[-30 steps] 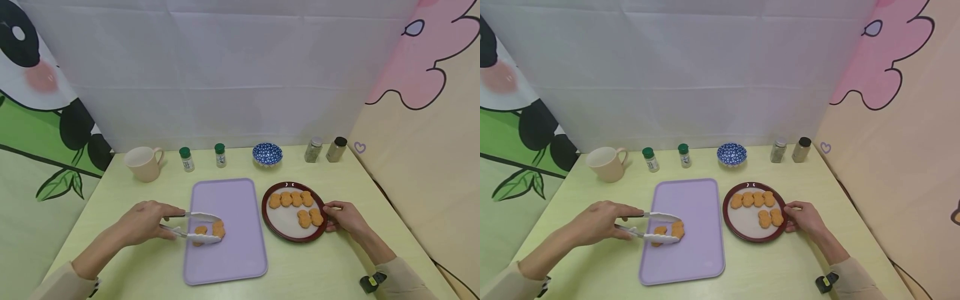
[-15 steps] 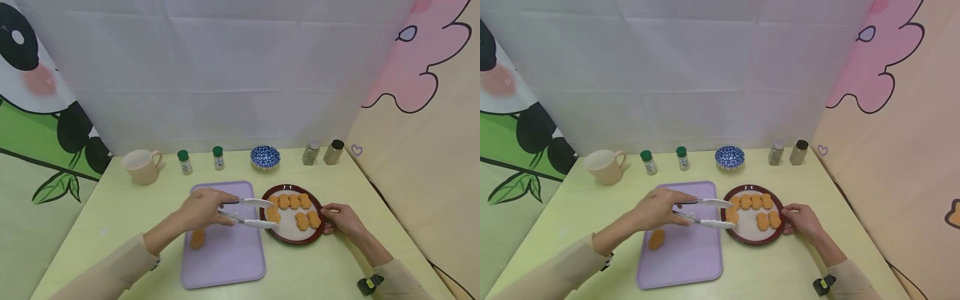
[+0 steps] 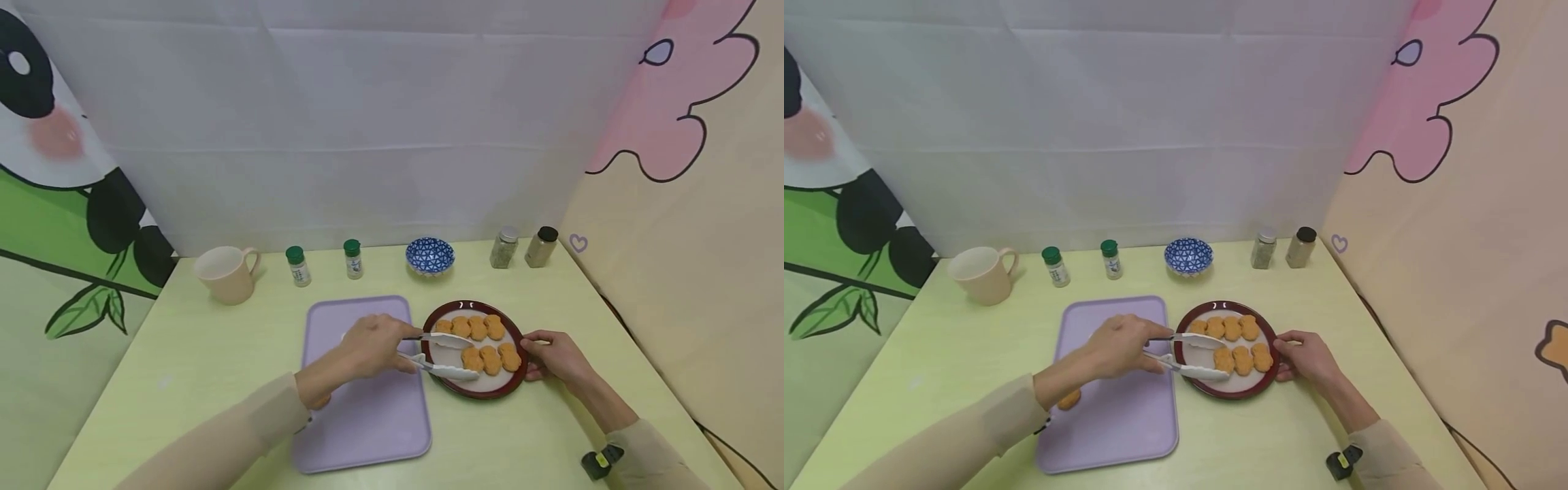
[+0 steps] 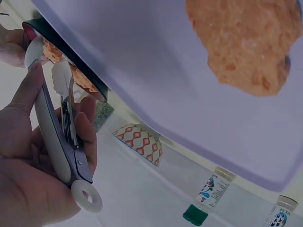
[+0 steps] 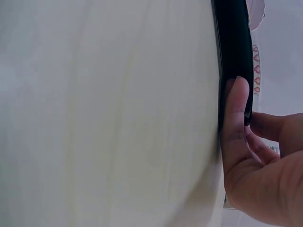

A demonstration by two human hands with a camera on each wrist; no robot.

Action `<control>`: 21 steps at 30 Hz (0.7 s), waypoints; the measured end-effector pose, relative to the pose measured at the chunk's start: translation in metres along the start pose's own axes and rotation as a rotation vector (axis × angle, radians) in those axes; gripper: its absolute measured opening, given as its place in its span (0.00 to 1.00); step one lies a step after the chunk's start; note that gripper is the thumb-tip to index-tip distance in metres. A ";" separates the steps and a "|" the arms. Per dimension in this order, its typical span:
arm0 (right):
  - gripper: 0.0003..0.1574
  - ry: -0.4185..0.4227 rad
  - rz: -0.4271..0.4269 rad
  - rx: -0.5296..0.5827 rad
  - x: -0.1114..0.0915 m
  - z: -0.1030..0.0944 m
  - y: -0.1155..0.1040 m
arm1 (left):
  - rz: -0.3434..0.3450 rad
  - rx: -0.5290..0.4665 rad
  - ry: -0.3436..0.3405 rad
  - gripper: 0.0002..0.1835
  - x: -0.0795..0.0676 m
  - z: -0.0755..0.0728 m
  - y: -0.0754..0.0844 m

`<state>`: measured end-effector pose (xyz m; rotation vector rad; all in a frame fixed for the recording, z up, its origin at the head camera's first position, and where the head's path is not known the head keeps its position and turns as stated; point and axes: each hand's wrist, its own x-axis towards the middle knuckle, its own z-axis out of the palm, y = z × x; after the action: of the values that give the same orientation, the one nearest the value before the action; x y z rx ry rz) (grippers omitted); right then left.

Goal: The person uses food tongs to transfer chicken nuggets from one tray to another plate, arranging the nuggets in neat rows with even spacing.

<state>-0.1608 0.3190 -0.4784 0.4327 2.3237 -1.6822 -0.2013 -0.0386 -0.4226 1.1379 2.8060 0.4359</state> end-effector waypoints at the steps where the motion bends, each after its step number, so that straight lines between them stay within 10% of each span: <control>1: 0.20 0.000 0.001 0.000 0.000 0.000 0.000 | -0.003 0.001 -0.002 0.33 0.000 0.001 0.000; 12: 0.19 -0.017 -0.002 0.019 0.001 0.003 0.003 | -0.044 -0.054 0.011 0.43 -0.018 -0.014 -0.004; 21: 0.19 -0.028 -0.019 0.006 -0.001 -0.002 -0.001 | -0.039 -0.033 0.071 0.48 -0.097 -0.080 -0.049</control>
<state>-0.1602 0.3204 -0.4771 0.3866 2.3108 -1.6937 -0.1785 -0.1576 -0.3630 1.0797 2.8647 0.5271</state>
